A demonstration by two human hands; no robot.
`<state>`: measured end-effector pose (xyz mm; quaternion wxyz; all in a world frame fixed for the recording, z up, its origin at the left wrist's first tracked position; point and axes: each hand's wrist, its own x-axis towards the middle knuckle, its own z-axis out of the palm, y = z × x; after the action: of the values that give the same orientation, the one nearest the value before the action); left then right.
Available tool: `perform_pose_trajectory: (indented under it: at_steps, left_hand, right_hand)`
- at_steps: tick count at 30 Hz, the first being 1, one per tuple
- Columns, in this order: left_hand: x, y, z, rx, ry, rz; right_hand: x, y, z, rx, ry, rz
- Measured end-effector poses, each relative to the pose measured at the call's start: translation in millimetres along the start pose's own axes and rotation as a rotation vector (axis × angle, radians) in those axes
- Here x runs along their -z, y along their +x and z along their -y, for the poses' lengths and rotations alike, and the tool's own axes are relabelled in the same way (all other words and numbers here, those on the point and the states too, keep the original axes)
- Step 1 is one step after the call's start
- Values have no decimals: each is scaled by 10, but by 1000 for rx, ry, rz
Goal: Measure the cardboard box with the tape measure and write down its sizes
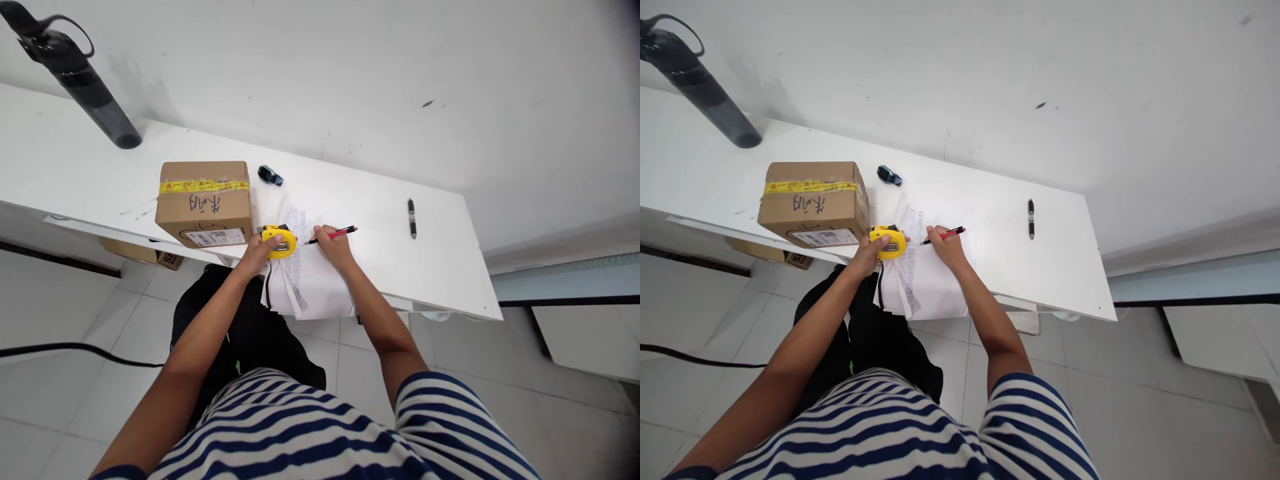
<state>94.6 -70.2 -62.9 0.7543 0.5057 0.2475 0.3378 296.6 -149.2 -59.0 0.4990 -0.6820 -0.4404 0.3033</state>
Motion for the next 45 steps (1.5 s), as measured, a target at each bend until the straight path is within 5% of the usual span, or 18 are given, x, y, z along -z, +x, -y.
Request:
perform_pose_trajectory:
  at_steps: [18,23,27,30,33,35,36,40,45]
  left_hand:
    - [34,-34,45,56,76,-37]
    - [-35,-123,23,46,164,3]
    - [-153,-344,59,-105,315,-54]
    - [-249,-618,-68,-424,510,-172]
    - [-317,-878,-433,-866,615,-195]
    - [-322,-984,-756,-998,710,-184]
    - [-302,-1009,-914,-1014,768,-183]
    - [2,-956,-1360,-934,937,-348]
    - [670,-765,-1404,-550,699,-890]
  right_hand:
    - [-5,-17,-46,16,-52,9]
    - [-61,-31,-65,109,-331,-254]
    - [-59,59,0,179,-631,-182]
    - [-37,19,187,231,-460,-13]
    - [-68,-215,488,245,-6,471]
    - [-180,-418,739,266,214,771]
    - [-272,-506,877,283,273,818]
    - [-797,-561,1464,326,381,525]
    - [-1326,19,2017,381,173,385]
